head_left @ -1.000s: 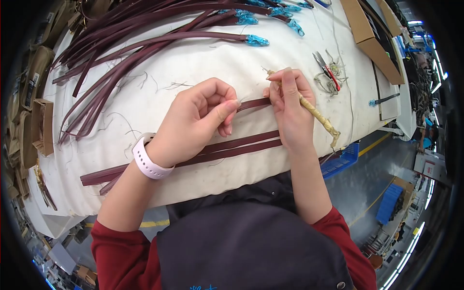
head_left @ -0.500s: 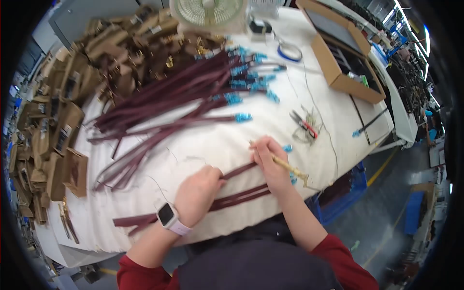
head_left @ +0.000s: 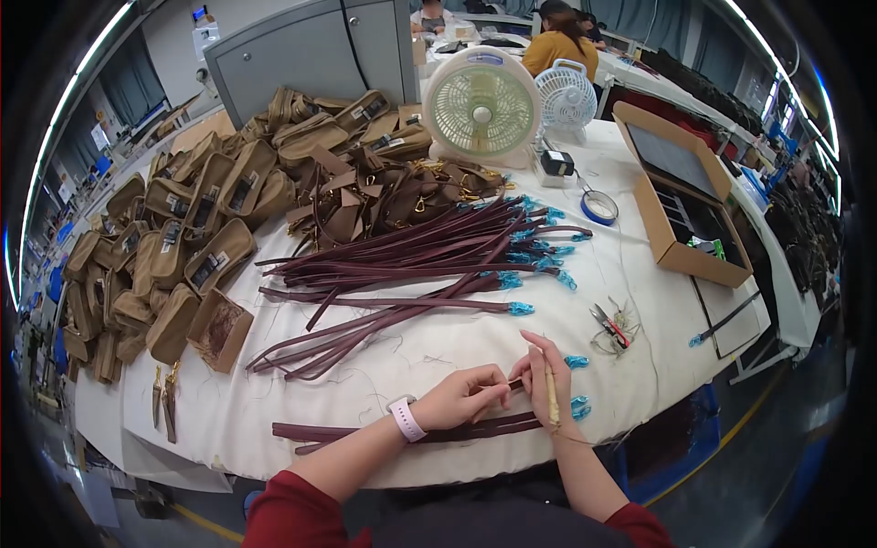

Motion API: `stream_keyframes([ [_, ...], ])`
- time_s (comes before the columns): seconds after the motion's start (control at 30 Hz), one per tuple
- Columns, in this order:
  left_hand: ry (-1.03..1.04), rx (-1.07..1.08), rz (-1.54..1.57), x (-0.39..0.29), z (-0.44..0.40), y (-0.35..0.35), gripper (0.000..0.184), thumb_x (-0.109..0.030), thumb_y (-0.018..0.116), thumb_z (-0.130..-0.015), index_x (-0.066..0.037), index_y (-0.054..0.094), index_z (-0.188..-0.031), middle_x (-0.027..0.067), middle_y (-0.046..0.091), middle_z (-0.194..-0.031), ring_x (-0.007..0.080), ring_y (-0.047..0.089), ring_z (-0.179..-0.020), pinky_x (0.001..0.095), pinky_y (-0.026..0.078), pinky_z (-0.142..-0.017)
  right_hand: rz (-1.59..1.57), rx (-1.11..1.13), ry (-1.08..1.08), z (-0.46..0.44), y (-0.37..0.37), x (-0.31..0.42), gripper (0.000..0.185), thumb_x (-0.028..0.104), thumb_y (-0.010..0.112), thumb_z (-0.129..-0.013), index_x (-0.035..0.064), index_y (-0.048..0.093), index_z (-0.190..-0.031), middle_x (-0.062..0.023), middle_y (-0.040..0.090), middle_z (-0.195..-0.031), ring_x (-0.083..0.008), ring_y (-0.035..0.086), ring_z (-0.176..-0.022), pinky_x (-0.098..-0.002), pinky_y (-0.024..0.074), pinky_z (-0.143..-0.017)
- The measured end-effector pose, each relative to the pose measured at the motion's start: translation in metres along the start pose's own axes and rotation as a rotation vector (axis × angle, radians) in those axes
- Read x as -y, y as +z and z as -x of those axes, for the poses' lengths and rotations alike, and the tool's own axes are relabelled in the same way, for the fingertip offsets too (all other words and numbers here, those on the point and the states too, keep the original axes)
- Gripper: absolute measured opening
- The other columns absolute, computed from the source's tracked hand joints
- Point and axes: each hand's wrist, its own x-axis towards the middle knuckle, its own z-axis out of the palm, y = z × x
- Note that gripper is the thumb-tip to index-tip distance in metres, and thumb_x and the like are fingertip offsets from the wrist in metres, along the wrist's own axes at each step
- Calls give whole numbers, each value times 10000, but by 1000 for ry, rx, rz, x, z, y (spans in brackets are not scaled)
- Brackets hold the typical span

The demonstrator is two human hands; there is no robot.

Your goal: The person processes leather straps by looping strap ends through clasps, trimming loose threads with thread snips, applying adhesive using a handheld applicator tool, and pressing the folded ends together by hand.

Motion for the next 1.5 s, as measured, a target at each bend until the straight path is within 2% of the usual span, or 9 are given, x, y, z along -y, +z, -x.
stream_keyframes([
  [0.13,188,17,-366,4,0,7,139,-161,596,-1124,-24,600,-1098,-18,600,-903,67,463,-774,257,455,-732,354,95,-172,3,7,-6,173,105,572,-1100,38,680,-1217,-78,677,-836,-156,599,-730,-304,506,-706],
  [0.27,182,7,-208,-9,7,6,117,-138,590,-1121,-24,606,-1100,-31,542,-926,61,453,-822,255,445,-764,576,169,-246,3,5,-5,246,30,704,-906,43,691,-1152,-117,649,-909,-292,643,-899,-383,517,-815],
  [0.4,82,14,-106,-7,12,1,114,-118,547,-1137,-26,575,-1077,-47,509,-950,56,440,-829,234,433,-776,768,155,-424,2,9,-13,133,75,743,-932,42,649,-1022,-155,654,-917,-366,637,-873,-437,507,-776],
  [0.77,511,-272,-29,-77,60,-28,77,-55,589,-1102,-45,570,-1028,-33,501,-943,39,472,-765,213,407,-693,726,82,-489,-1,13,-18,153,124,763,-966,44,637,-1001,-153,636,-877,-371,614,-840,-447,493,-751],
  [0.9,370,-1290,-1443,-118,107,-75,376,-12,718,-985,5,609,-1344,203,614,-1356,337,592,-1299,456,469,-1098,697,102,-520,7,13,-7,168,70,817,-915,15,672,-981,-138,601,-841,-307,578,-735,-413,483,-700],
  [1.0,397,-1121,-1272,-108,115,-41,611,-30,791,-898,-37,582,-1472,263,451,-1616,437,408,-1532,502,355,-1240,747,28,-620,5,14,-3,160,62,845,-883,43,696,-941,-126,614,-808,-297,592,-742,-422,475,-698],
  [1.1,288,-459,-1073,-75,112,-6,671,-182,849,-892,-44,562,-1484,230,503,-1581,432,499,-1453,489,411,-1205,768,-69,-667,10,11,-8,145,33,818,-902,49,688,-964,-117,634,-803,-277,604,-718,-405,476,-693],
  [1.27,131,-535,-1041,-15,107,0,483,-335,744,-988,-53,633,-1364,151,747,-1096,339,723,-982,451,565,-829,563,-158,-624,7,0,6,49,4,644,-1073,17,609,-1040,-18,574,-922,-106,529,-831,-262,479,-788],
  [1.5,172,-567,-775,-65,149,-45,198,-198,788,-984,-28,778,-1084,144,778,-949,289,739,-864,371,573,-819,577,-294,-647,-27,-99,54,108,88,664,-1094,6,612,-1141,-36,538,-1024,-120,504,-918,-257,453,-855],
])
